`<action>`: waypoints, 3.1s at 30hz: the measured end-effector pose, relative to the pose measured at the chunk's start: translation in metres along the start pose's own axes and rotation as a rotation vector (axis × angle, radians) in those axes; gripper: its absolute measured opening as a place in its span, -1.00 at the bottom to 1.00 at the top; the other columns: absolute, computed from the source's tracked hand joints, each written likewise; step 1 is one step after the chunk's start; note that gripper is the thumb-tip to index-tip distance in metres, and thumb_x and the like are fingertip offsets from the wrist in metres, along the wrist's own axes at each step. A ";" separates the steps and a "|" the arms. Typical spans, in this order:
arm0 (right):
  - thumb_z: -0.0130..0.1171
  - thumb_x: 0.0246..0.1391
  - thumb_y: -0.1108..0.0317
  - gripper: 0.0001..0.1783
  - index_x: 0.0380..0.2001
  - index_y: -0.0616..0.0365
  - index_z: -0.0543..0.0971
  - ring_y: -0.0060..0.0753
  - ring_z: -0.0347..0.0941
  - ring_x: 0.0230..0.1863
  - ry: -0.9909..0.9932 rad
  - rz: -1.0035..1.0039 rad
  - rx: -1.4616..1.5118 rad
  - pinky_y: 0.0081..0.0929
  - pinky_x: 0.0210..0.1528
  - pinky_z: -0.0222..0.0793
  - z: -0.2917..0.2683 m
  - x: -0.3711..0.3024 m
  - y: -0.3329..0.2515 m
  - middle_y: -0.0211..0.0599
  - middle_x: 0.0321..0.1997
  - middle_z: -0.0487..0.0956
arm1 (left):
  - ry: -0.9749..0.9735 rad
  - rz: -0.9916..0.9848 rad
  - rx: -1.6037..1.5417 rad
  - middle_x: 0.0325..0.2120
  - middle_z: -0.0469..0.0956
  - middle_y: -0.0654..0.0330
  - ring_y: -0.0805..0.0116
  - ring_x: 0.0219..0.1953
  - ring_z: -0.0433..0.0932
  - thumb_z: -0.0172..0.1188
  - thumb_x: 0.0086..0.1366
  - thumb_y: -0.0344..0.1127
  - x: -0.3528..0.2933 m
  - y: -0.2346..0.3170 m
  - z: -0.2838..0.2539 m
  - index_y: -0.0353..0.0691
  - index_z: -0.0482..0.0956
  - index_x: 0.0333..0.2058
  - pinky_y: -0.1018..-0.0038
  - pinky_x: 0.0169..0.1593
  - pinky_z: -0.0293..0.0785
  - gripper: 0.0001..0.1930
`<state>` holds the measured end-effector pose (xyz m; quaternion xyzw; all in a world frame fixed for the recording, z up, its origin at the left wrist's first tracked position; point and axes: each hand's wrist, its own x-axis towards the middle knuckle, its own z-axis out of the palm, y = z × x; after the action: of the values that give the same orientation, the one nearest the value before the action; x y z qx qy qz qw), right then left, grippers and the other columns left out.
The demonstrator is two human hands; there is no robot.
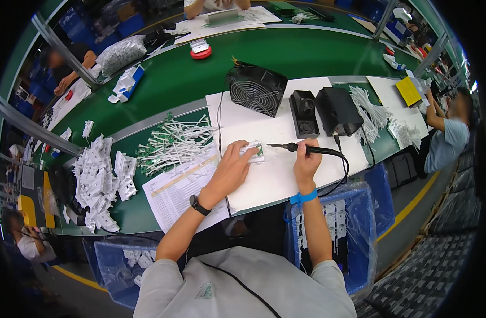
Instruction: The person assembles electrical components by inserting circuit boards with wires into plastic casings, soldering the connections with a soldering iron, and placing the finished units onto the conveyor belt.
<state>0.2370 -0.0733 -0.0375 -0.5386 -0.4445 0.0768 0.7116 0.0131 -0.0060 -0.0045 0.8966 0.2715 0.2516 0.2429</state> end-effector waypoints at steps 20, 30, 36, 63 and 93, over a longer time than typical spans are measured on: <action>0.21 0.23 0.47 -0.87 -0.40 0.21 0.48 -0.68 0.19 -0.54 -0.175 0.060 0.050 -0.61 -0.49 0.09 -0.003 -0.005 -0.001 -0.47 -0.56 0.39 | -0.117 0.000 0.047 0.17 0.36 0.01 -0.02 0.26 0.31 0.17 0.27 -0.53 0.013 -0.004 -0.015 -0.08 0.54 0.19 0.23 0.29 0.35 -0.51; 0.20 0.21 0.49 -0.88 -0.40 0.21 0.48 -0.68 0.20 -0.54 -0.190 0.057 0.013 -0.62 -0.50 0.10 -0.003 -0.005 -0.005 -0.47 -0.56 0.39 | -0.104 0.002 0.103 0.23 0.34 -0.03 -0.17 0.37 0.19 0.17 0.29 -0.51 0.008 -0.012 -0.007 -0.02 0.52 0.22 0.12 0.39 0.23 -0.49; 0.21 0.21 0.46 -0.86 -0.42 0.20 0.47 -0.68 0.19 -0.55 -0.164 0.039 0.010 -0.62 -0.50 0.10 -0.004 -0.004 -0.003 -0.46 -0.57 0.40 | -0.112 -0.008 0.051 0.23 0.34 -0.04 -0.15 0.36 0.22 0.16 0.31 -0.49 0.010 -0.013 -0.009 -0.03 0.53 0.21 0.13 0.37 0.27 -0.52; 0.32 0.19 0.41 -0.81 -0.42 0.22 0.52 -0.68 0.34 -0.54 0.053 -0.096 -0.148 -0.63 -0.51 0.26 0.029 -0.004 -0.006 -0.42 -0.56 0.49 | 0.211 -0.064 0.343 0.13 0.42 -0.08 0.04 -0.07 0.43 0.36 0.20 -0.28 0.000 0.017 0.048 -0.25 0.56 0.12 0.23 0.01 0.44 -0.50; 0.28 0.23 0.41 -0.79 -0.43 0.28 0.50 -0.61 0.36 -0.56 0.017 0.041 -0.134 -0.55 -0.50 0.27 0.029 -0.003 0.001 -0.34 -0.59 0.51 | 0.310 -0.100 0.259 0.12 0.53 -0.10 0.05 -0.14 0.49 0.37 0.17 -0.29 -0.001 0.018 0.051 -0.25 0.68 -0.01 0.25 -0.01 0.47 -0.61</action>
<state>0.2147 -0.0541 -0.0391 -0.5947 -0.4314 0.0572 0.6760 0.0487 -0.0353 -0.0327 0.8563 0.3799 0.3371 0.0934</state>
